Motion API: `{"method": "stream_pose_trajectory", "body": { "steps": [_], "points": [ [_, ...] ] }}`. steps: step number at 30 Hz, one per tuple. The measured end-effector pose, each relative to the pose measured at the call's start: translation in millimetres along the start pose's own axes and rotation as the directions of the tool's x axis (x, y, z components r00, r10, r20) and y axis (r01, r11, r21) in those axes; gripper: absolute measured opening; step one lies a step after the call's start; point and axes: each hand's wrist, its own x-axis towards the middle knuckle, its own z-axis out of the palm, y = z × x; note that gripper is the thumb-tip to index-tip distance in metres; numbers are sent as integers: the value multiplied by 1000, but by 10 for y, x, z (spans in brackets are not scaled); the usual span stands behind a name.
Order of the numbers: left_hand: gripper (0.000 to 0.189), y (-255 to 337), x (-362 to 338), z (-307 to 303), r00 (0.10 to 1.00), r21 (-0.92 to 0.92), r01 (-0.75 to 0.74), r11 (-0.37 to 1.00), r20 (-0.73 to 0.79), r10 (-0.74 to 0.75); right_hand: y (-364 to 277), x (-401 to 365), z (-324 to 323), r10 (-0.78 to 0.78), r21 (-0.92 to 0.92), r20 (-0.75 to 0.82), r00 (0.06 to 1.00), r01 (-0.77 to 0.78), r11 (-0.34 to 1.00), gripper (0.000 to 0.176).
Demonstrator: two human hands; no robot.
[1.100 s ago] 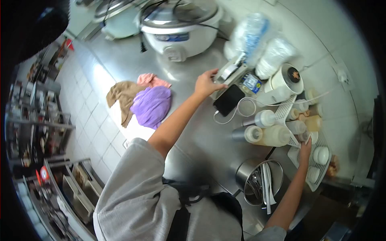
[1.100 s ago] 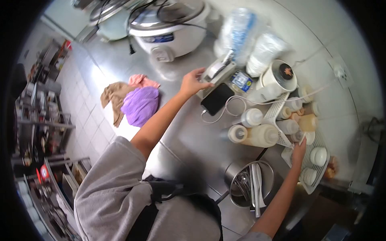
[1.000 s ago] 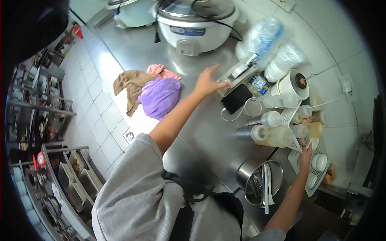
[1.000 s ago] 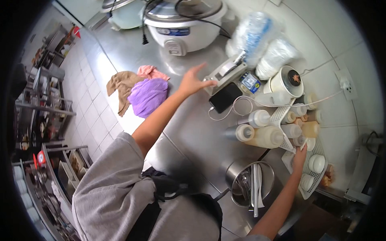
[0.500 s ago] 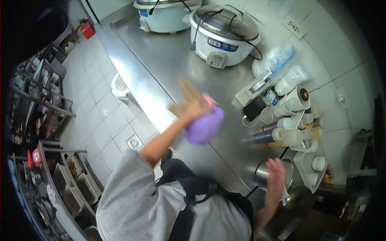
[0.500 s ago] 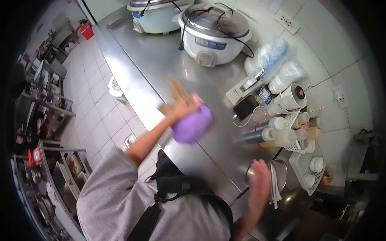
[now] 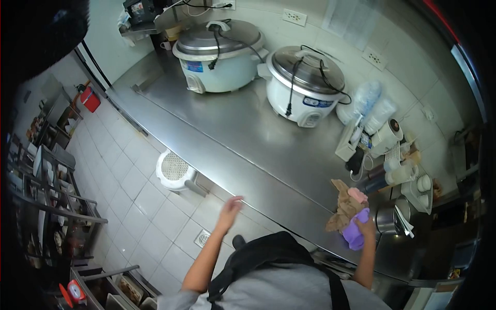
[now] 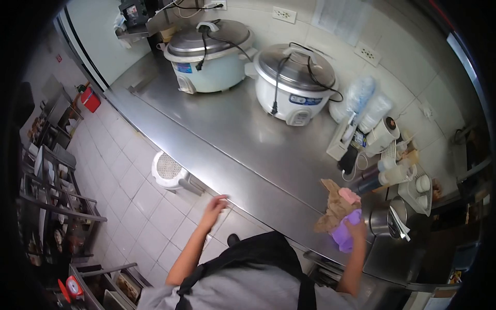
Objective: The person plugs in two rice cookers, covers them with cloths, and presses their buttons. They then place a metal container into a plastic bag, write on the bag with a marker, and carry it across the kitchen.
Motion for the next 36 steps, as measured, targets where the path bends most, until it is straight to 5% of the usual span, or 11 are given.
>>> {"method": "stream_pose_trajectory", "body": {
  "steps": [3, 4, 5, 9, 10, 12, 18, 22, 28, 34, 36],
  "points": [
    [31, 116, -87, -646, 919, -132, 138, 982, -354, -177, -539, 196, -565, -446, -174, -142, 883, 422, 890, 76],
    [30, 35, -57, -742, 896, -191, 132, 973, -397, -199, -883, 465, -660, -595, 74, -396, 699, 670, 738, 63],
    [29, -37, -35, -812, 872, -246, 124, 961, -435, -224, -1597, 150, -1155, -556, 246, -430, 712, 684, 687, 49],
    [29, -249, 201, -611, 923, -270, 245, 931, -231, -309, -3559, 329, -1956, -643, 287, -683, 347, 937, 201, 34],
    [28, -306, 251, -539, 943, -247, 233, 940, -177, -280, -3984, 379, -2149, -640, 290, -605, 473, 880, 376, 38],
    [27, -196, 327, -412, 976, -158, 191, 969, -77, -205, -4774, 1081, -2118, -527, -39, -814, 243, 883, 468, 42],
    [21, 312, 603, -799, 995, 88, 32, 996, -96, -24, -5692, 2017, -2231, -594, -79, -567, 571, 680, 729, 38],
    [23, 907, 854, -1222, 986, 182, 63, 981, -164, -33, -5731, 2318, -2375, -702, -344, -545, 459, 641, 686, 32],
    [24, 1321, 1456, -1308, 993, 251, 26, 968, -114, 3, -5819, 2343, -2800, -697, -283, -503, 511, 664, 692, 28],
    [27, 1327, 1792, -1251, 994, 250, -97, 963, 81, 79, -5701, 2246, -2352, -740, -385, -597, 311, 698, 604, 38],
    [31, 1316, 1883, -1320, 978, 300, -114, 947, 202, 53, -5696, 2091, -2357, -769, -222, -482, 419, 791, 570, 45]
  ]
}}
